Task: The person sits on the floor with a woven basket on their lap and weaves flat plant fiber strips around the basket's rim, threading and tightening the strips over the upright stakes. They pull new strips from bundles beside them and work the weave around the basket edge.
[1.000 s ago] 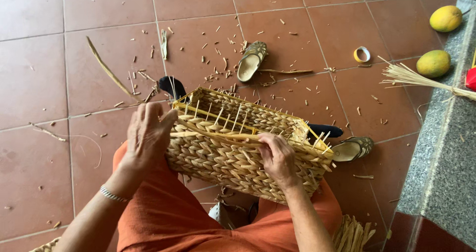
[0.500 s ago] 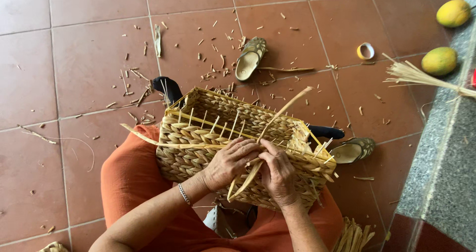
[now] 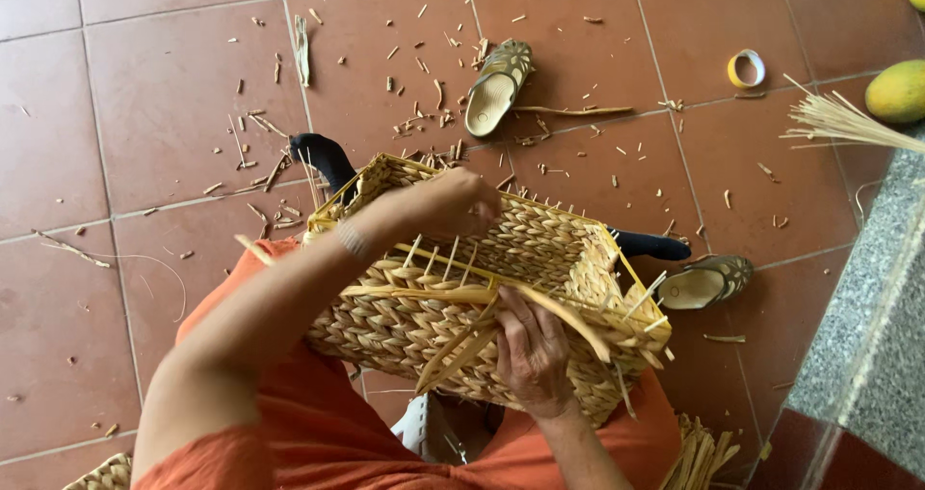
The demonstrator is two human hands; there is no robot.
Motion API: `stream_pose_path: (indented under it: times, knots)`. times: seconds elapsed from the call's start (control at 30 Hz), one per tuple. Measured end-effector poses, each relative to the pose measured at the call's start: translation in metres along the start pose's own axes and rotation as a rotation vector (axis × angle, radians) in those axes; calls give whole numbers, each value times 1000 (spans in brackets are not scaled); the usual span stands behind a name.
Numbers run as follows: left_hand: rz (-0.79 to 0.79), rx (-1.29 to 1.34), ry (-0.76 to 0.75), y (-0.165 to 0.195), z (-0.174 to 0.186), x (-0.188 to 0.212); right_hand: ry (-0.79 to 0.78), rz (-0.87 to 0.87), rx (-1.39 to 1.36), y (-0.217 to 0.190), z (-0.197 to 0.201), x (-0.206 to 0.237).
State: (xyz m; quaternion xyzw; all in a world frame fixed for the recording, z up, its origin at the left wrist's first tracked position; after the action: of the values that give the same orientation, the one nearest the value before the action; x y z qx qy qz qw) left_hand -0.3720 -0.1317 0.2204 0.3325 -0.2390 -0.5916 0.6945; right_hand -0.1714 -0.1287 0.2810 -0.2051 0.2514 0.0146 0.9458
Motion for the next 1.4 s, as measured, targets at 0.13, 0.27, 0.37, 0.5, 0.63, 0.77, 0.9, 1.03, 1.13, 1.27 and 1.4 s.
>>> stream_pose_path:
  times: [0.13, 0.27, 0.37, 0.5, 0.63, 0.77, 0.9, 1.03, 1.13, 1.27, 1.4]
  knots:
    - [356, 355, -690, -36, -74, -11, -76, -77, 14, 11, -13, 1]
    - [307, 829, -884, -14, -127, -12, -90, -97, 23, 23, -27, 14]
    - [308, 894, -856, -27, -147, -11, -79, -128, -46, 34, -33, 23]
    - [285, 898, -778, -42, -148, -13, -80, -254, -296, 51, -31, 31]
    - [316, 337, -805, -75, -140, -22, 74, -121, -350, 40, -10, 18]
    - [528, -39, -689, -125, -116, -29, 26, -172, -392, 41, -1, 4]
    - [286, -688, -574, -150, -100, -53, 48, -114, -330, 33, 5, 1]
    - [191, -841, -388, -164, -96, -60, 122, -155, -278, 43, -6, 1]
    - [276, -903, -393, -176, -86, -61, 132, -172, -236, 48, -11, 0]
    - [618, -915, -545, -193, -43, -46, 186, -159, -153, 41, -9, -6]
    - [649, -988, -627, -171, -11, -33, 156, -242, -221, 42, -5, -2]
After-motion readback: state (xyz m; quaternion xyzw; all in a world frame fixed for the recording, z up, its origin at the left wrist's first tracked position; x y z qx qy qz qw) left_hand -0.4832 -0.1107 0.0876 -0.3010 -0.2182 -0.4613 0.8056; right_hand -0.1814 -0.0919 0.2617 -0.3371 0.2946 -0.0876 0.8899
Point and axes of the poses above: each hand's wrist, its own x-axis away from the middle knuckle, its own z-axis out of the back of the hand, y = z × x, the point moved 10 cm from there along -x, towards the middle knuckle, and after that the axes turned 7 degrees about -z, right-handed, at the moved point
